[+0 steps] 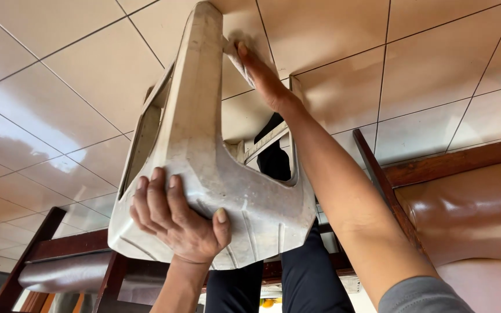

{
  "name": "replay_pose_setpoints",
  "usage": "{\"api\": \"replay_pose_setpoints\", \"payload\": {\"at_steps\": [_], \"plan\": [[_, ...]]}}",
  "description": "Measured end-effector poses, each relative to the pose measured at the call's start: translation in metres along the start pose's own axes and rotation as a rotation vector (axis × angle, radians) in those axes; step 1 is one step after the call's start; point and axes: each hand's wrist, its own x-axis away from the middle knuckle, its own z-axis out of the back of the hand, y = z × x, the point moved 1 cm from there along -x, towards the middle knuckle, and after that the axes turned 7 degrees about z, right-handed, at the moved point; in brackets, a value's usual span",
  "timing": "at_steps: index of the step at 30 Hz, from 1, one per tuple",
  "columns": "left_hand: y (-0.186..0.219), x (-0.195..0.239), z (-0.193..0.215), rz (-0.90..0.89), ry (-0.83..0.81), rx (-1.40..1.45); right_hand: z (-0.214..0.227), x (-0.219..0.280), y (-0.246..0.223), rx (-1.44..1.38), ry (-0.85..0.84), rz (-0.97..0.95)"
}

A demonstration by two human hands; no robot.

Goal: Clean a plastic stool using a white cloth.

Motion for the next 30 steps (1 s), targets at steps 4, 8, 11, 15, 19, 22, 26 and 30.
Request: {"api": "replay_pose_setpoints", "payload": {"at_steps": [4,8,11,15,19,22,26,30], "plan": [[-0.002,0.002,-0.002,0.003,-0.012,0.004,0.015,-0.004,0.018,0.029,-0.06,0.02],[-0.002,0.007,-0.001,0.003,-0.031,-0.033,0.011,-0.014,0.026,0.297,0.146,-0.21],[-0.003,0.004,-0.004,0.007,-0.024,-0.029,-0.011,-0.026,-0.011,0.154,0.086,-0.164],[-0.001,0.003,-0.003,-0.005,-0.005,-0.019,-0.039,0.024,-0.071,0.022,-0.119,0.067],[-0.001,0.007,-0.005,0.016,-0.005,-0.014,-0.071,0.106,-0.148,0.288,-0.261,0.351],[-0.001,0.008,-0.006,0.022,-0.004,-0.026,-0.08,0.133,-0.179,0.199,-0.466,0.483],[0.0,0.009,-0.004,0.036,-0.032,-0.013,-0.068,0.083,-0.137,0.405,-0.509,0.604],[-0.001,0.013,-0.006,0.012,0.008,-0.029,-0.039,-0.039,-0.056,0.318,-0.437,0.58]]}}
